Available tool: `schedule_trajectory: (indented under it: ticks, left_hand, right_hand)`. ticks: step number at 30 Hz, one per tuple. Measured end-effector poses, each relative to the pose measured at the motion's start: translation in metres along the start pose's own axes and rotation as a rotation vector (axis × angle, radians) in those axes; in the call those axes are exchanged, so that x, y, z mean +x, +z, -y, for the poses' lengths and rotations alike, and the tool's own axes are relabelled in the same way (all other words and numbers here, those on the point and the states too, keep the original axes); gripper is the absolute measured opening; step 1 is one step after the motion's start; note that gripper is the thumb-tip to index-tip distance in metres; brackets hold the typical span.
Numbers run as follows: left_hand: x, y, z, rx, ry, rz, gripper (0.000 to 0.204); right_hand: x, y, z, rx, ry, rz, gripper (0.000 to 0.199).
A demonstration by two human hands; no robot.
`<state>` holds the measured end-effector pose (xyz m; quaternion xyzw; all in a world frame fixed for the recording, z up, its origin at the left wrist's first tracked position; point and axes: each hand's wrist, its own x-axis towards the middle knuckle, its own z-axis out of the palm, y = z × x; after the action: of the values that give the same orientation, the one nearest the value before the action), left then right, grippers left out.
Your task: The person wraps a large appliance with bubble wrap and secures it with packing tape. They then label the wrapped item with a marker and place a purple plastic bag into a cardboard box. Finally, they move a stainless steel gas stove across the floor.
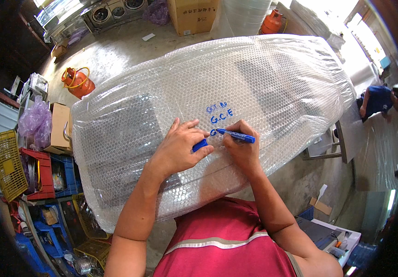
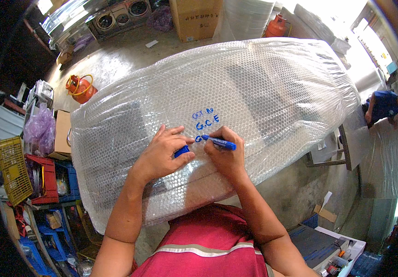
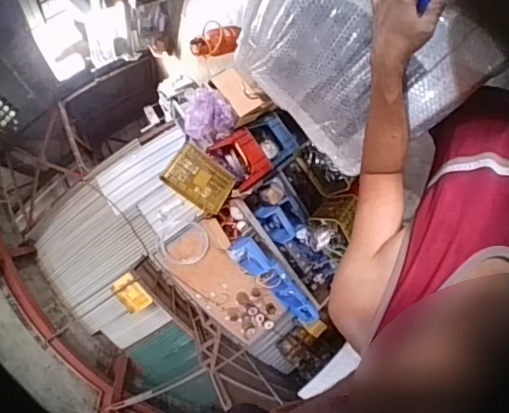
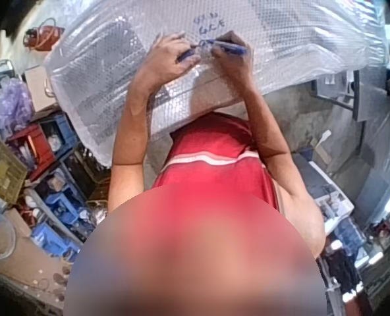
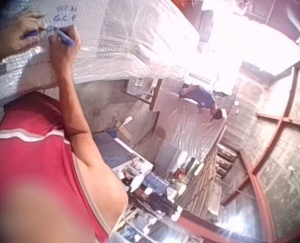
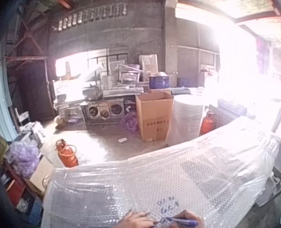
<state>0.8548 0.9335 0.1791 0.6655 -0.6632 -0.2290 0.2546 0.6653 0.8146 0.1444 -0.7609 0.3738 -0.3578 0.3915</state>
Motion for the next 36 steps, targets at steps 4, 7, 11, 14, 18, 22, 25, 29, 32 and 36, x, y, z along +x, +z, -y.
schedule_trajectory:
  ticks: [4, 7, 11, 14, 18, 22, 25, 29, 32, 36]
  left_hand:
    - [0.0003, 0.0005, 0.0008, 0.003, 0.003, 0.002, 0.035]
    - [0.0003, 0.0009, 0.0009, 0.001, 0.009, -0.006, 0.037]
    - [0.0002, 0.0007, 0.0005, 0.008, 0.023, -0.013, 0.042]
    - [-0.0001, 0.0004, 0.0001, -0.003, 0.009, -0.010, 0.038]
    - [0.0000, 0.0004, 0.0003, 0.006, 0.008, 0.003, 0.037]
    - [-0.0001, 0.0005, 0.0008, 0.009, 0.003, -0.004, 0.040]
    - [-0.0004, 0.0002, 0.0009, 0.016, 0.004, -0.003, 0.041]
    - [-0.0005, 0.0000, 0.0003, 0.011, -0.004, -0.001, 0.041]
    - [-0.0006, 0.0004, 0.0001, 0.013, -0.002, -0.004, 0.041]
    - [-0.0002, 0.0012, 0.0010, 0.022, -0.005, -0.005, 0.041]
  right_hand:
    - [-0.0011, -0.0014, -0.0010, -0.048, 0.059, -0.002, 0.016]
    - [-0.0022, -0.0018, -0.0022, -0.013, -0.033, 0.007, 0.014]
    - [-0.0034, 0.0007, -0.0013, 0.086, 0.056, -0.105, 0.012]
    - [-0.0030, 0.0013, 0.0003, 0.032, 0.055, -0.118, 0.012]
    - [-0.0018, 0.0007, 0.0005, -0.039, 0.052, -0.097, 0.012]
    - [-0.0017, 0.0013, -0.0020, 0.001, 0.127, -0.085, 0.011]
    - [-0.0017, 0.0028, -0.0036, -0.010, 0.040, -0.112, 0.012]
    - [-0.0020, 0.0023, -0.0037, 0.025, 0.054, -0.122, 0.011]
    - [-0.0029, 0.0010, -0.0033, 0.034, 0.047, -0.102, 0.010]
    - [-0.0043, 0.0020, -0.0038, 0.045, 0.045, -0.218, 0.010]
